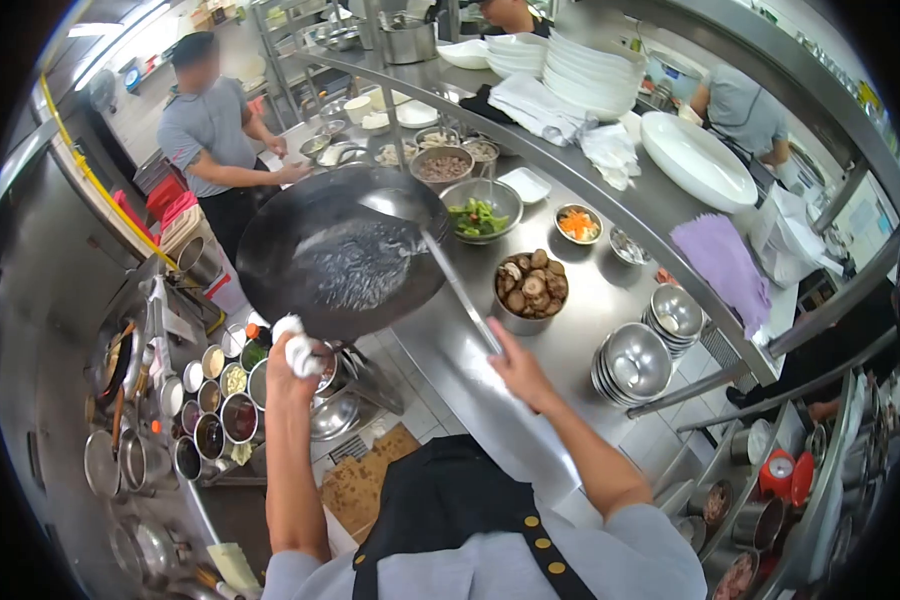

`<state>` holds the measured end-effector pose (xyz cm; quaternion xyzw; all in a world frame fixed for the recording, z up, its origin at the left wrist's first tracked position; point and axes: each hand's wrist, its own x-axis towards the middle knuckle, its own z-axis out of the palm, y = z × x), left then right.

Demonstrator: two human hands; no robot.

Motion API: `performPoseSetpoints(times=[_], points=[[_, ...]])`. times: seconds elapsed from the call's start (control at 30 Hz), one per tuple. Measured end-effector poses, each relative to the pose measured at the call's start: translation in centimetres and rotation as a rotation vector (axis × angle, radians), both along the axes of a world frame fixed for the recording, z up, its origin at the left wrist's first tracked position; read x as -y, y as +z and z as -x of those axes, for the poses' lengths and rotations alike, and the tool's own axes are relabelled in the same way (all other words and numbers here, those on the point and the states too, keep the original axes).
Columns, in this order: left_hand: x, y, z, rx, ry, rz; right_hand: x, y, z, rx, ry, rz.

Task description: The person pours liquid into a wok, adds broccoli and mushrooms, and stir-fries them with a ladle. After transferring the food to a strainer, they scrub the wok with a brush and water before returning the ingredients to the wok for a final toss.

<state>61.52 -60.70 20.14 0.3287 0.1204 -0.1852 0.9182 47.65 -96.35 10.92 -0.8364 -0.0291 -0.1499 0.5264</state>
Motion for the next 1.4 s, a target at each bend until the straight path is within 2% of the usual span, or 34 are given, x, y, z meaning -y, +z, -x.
performPoseSetpoints(times=[0.03,0.07,0.1,0.17,0.2,0.23,0.27,0.4,0.47,0.53,0.6,0.67,0.73,0.87,0.93,1.0,1.07,1.13,1.2,1.27,1.33,1.4], points=[[0.2,1.1,2.3,-0.047,0.06,-0.119,-1.5,0.9,0.8,-0.147,0.038,-0.09],[-1.3,-0.4,3.1,-0.061,0.132,-0.229,-2.7,1.7,1.4,-0.294,0.08,-0.182],[-2.2,-0.8,4.8,-0.075,0.145,-0.206,-3.7,2.5,1.8,-0.304,0.076,-0.193],[-3.4,-0.9,8.7,-0.069,0.184,-0.221,-4.6,3.7,2.3,-0.394,0.276,-0.367],[-3.6,-0.3,10.7,-0.072,0.218,-0.194,-4.7,3.9,2.4,-0.402,0.273,-0.369],[-3.2,0.8,12.3,-0.176,0.303,-0.226,-4.9,4.0,2.5,-0.45,0.397,-0.474],[-4.5,0.3,13.9,-0.17,0.267,-0.219,-5.5,4.1,3.0,-0.502,0.522,-0.583],[-8.5,-0.2,20.1,-0.19,0.374,-0.24,-8.6,3.9,5.4,-0.601,0.583,-0.774],[-11.4,-0.8,23.3,-0.187,0.445,-0.182,-10.7,3.5,7.1,-0.637,0.618,-0.737],[-14.2,-1.3,26.7,-0.21,0.55,-0.163,-13.5,3.5,9.0,-0.676,0.566,-0.81],[-17.2,-0.1,30.6,-0.209,0.565,-0.136,-16.8,4.1,11.0,-0.731,0.598,-0.819],[-22.7,-2.9,35.4,-0.218,0.691,-0.028,-20.8,3.4,12.9,-0.791,0.639,-0.895],[-27.2,-3.6,40.7,-0.233,0.772,-0.064,-26.2,3.5,14.8,-0.804,0.583,-0.836],[-35.2,-4.1,50.9,-0.216,0.989,-0.028,-38.3,3.4,17.3,-0.754,0.727,-0.814],[-39.0,-4.1,55.7,-0.134,1.083,0.04,-44.4,3.0,18.5,-0.755,0.872,-0.851],[-42.8,-4.5,58.9,-0.171,1.206,0.024,-50.0,4.3,19.5,-0.778,0.952,-0.823],[-46.3,-5.4,62.1,-0.192,1.358,0.042,-55.1,5.5,20.5,-0.835,0.987,-0.677],[-48.6,-7.2,64.9,-0.14,1.45,0.036,-58.8,5.9,21.4,-0.851,1.036,-0.65],[-51.3,-8.9,67.5,-0.186,1.559,0.044,-63.1,5.9,21.9,-0.91,1.141,-0.469],[-54.2,-11.5,70.0,-0.191,1.567,0.057,-67.9,6.2,22.0,-0.937,1.192,-0.412],[-55.9,-12.8,71.4,-0.228,1.617,0.067,-72.6,6.0,21.1,-0.942,1.315,-0.278],[-58.1,-15.1,72.1,-0.268,1.655,0.081,-79.3,7.1,19.7,-0.862,1.505,-0.251]])
